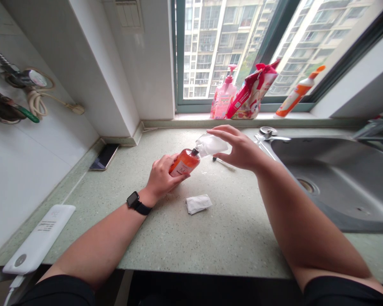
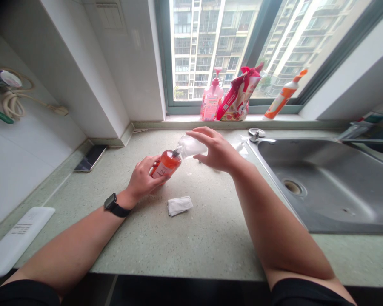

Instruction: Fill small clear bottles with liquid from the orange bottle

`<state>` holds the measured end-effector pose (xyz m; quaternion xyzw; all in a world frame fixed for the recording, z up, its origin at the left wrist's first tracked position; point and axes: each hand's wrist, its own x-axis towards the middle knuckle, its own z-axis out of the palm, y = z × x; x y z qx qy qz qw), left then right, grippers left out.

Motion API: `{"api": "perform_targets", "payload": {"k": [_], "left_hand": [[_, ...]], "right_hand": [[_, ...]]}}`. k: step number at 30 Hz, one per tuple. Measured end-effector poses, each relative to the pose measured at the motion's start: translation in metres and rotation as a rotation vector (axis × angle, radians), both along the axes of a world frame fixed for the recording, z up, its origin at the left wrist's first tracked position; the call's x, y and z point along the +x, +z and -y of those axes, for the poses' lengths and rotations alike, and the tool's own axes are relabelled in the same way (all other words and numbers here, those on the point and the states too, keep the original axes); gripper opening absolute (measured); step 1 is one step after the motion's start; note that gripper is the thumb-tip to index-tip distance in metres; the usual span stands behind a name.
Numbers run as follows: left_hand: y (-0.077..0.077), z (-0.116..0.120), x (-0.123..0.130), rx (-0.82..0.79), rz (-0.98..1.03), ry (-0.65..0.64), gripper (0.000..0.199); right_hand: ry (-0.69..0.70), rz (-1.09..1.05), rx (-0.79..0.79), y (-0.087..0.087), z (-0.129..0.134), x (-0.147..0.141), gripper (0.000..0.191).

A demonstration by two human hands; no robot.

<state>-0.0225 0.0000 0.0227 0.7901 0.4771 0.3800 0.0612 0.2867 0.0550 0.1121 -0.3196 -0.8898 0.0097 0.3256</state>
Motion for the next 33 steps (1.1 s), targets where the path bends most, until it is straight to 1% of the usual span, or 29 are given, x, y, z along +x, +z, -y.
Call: {"api": "perform_targets", "payload": {"k": [10, 33], "left_hand": [[0.001, 0.001, 0.0003, -0.013, 0.005, 0.002, 0.074], [0.0022, 0.0017, 0.0003, -0.02, 0.005, -0.006, 0.072]], "right_hand": [[-0.012, 0.014, -0.021, 0.0023, 0.0012, -0.0001, 0.078], [-0.007, 0.019, -0.004, 0.0035, 0.0017, 0.0004, 0.076]]}}
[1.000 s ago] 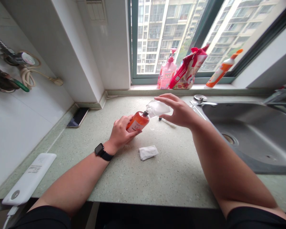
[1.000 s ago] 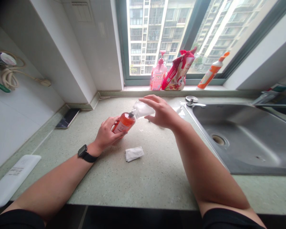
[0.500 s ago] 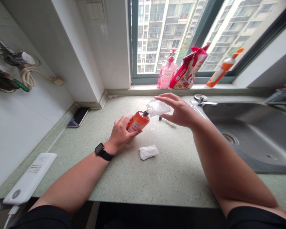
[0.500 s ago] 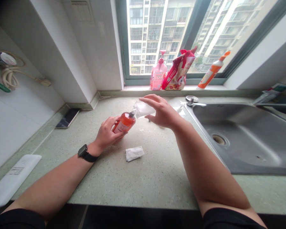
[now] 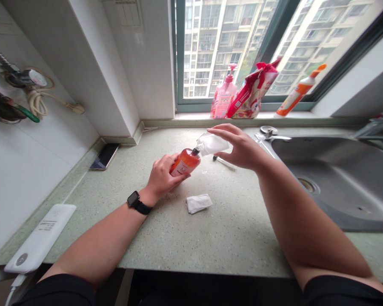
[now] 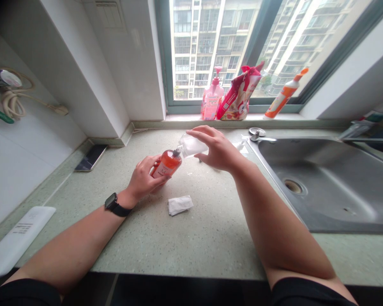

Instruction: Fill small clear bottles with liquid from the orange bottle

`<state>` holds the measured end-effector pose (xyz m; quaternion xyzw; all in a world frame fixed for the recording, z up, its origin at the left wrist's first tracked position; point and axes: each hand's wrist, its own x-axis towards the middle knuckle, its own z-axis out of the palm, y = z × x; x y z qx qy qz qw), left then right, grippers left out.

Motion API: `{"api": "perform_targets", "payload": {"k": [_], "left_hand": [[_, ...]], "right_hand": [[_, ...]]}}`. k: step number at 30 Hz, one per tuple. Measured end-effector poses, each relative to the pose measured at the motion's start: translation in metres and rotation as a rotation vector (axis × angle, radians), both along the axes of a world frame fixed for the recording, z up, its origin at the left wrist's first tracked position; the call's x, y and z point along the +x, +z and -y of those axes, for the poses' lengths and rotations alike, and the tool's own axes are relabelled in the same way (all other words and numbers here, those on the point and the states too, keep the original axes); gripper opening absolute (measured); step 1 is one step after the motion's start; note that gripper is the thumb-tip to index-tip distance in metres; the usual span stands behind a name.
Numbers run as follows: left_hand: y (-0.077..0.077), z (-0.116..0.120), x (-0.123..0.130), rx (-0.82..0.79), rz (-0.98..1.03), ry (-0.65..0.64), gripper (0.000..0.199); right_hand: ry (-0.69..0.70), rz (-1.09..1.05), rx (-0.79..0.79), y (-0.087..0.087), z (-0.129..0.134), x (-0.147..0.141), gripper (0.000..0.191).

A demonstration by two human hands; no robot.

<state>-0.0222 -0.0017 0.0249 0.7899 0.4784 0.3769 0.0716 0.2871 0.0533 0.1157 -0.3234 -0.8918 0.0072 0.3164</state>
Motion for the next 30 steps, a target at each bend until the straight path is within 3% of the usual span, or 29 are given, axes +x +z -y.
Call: {"api": "perform_targets", "payload": {"k": [30], "left_hand": [[-0.0001, -0.0006, 0.0003, -0.009, -0.003, -0.016, 0.072]], "right_hand": [[-0.01, 0.001, -0.003, 0.0018, 0.0023, -0.0014, 0.078]]}}
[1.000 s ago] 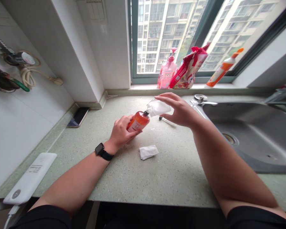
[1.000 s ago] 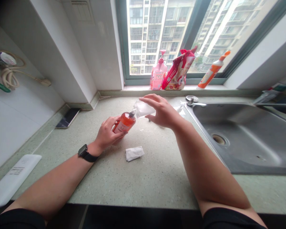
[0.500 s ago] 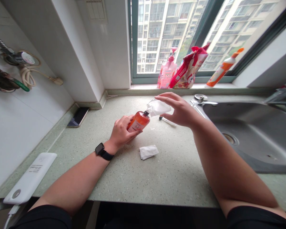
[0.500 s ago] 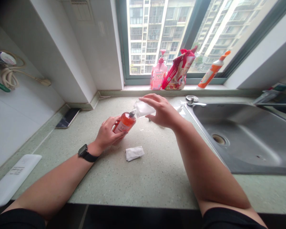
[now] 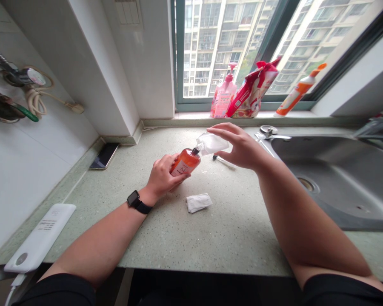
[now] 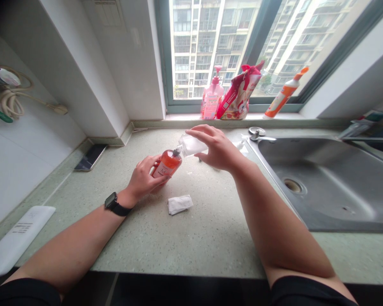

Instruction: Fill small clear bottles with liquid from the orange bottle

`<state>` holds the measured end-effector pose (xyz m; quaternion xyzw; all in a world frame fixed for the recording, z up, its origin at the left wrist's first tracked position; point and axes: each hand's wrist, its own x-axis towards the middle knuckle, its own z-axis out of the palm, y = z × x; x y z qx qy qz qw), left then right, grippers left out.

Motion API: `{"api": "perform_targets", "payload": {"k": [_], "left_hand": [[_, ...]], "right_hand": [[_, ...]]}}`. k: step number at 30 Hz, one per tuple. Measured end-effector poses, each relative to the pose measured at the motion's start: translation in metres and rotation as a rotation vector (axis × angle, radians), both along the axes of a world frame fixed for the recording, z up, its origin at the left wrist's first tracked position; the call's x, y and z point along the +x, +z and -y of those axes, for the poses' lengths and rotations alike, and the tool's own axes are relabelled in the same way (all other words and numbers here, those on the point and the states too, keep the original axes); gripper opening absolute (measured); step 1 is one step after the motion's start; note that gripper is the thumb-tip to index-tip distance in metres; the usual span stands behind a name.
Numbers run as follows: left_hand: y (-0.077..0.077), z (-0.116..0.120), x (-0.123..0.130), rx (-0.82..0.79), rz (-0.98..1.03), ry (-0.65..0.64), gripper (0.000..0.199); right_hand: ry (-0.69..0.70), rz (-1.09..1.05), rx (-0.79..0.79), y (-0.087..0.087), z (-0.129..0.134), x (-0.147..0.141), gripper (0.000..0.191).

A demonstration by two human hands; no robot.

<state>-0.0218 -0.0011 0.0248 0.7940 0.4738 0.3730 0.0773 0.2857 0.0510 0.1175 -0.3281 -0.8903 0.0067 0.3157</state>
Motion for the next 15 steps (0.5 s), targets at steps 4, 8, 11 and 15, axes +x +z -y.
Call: {"api": "perform_targets", "payload": {"k": [4, 8, 11, 15], "left_hand": [[0.0004, 0.0003, 0.0, -0.004, 0.004, -0.002, 0.072], [0.0001, -0.0004, 0.0001, 0.001, 0.007, -0.008, 0.072], [-0.0006, -0.0009, 0.0003, 0.005, 0.001, -0.006, 0.072], [-0.0012, -0.0006, 0.0004, 0.007, -0.002, -0.004, 0.071]], "right_hand": [[-0.001, 0.007, 0.008, 0.0, -0.0001, 0.0001, 0.077], [0.002, 0.012, 0.022, -0.0002, -0.0002, 0.0004, 0.076], [0.007, 0.013, 0.032, -0.0007, -0.0005, 0.0004, 0.077], [0.009, 0.013, 0.053, -0.0018, -0.0012, 0.0002, 0.077]]}}
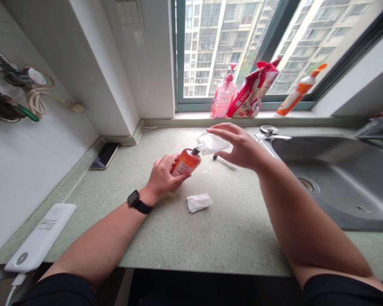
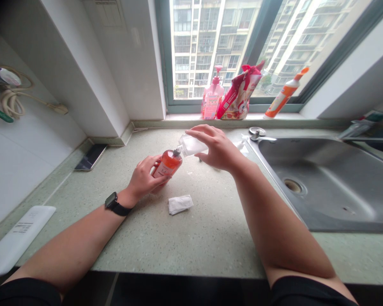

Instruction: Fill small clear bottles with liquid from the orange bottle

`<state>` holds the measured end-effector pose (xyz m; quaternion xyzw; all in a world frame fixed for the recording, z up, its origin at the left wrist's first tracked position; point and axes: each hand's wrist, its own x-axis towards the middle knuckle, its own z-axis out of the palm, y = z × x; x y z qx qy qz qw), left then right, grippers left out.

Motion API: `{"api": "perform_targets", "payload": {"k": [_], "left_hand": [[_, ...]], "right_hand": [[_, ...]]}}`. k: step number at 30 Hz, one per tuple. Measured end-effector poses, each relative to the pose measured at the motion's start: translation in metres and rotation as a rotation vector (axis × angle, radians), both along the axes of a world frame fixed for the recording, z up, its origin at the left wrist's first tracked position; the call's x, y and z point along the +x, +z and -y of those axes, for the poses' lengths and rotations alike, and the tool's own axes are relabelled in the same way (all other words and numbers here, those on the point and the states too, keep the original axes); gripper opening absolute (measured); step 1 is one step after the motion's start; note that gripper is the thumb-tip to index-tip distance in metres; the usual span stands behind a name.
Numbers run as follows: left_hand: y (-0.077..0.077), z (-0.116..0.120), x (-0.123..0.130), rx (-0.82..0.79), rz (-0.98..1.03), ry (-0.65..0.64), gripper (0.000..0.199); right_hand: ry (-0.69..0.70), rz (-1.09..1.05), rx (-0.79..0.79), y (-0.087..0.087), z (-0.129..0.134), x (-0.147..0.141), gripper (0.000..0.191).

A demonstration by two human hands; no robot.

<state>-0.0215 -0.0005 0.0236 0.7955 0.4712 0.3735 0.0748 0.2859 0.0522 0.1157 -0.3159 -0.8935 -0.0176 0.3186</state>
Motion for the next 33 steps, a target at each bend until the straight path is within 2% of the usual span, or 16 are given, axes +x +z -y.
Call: {"api": "perform_targets", "payload": {"k": [14, 22, 33], "left_hand": [[-0.0001, 0.0004, -0.0003, 0.016, 0.011, -0.007, 0.069], [-0.0001, 0.0012, 0.0, 0.009, 0.022, -0.011, 0.069], [0.0005, 0.0012, -0.0002, 0.019, 0.021, -0.018, 0.068]], "right_hand": [[0.0, 0.0, 0.022, 0.0005, 0.0006, -0.0008, 0.077], [0.001, 0.015, 0.028, 0.001, 0.0006, -0.0005, 0.083], [-0.002, 0.017, 0.057, 0.0018, 0.0021, -0.002, 0.076]]}}
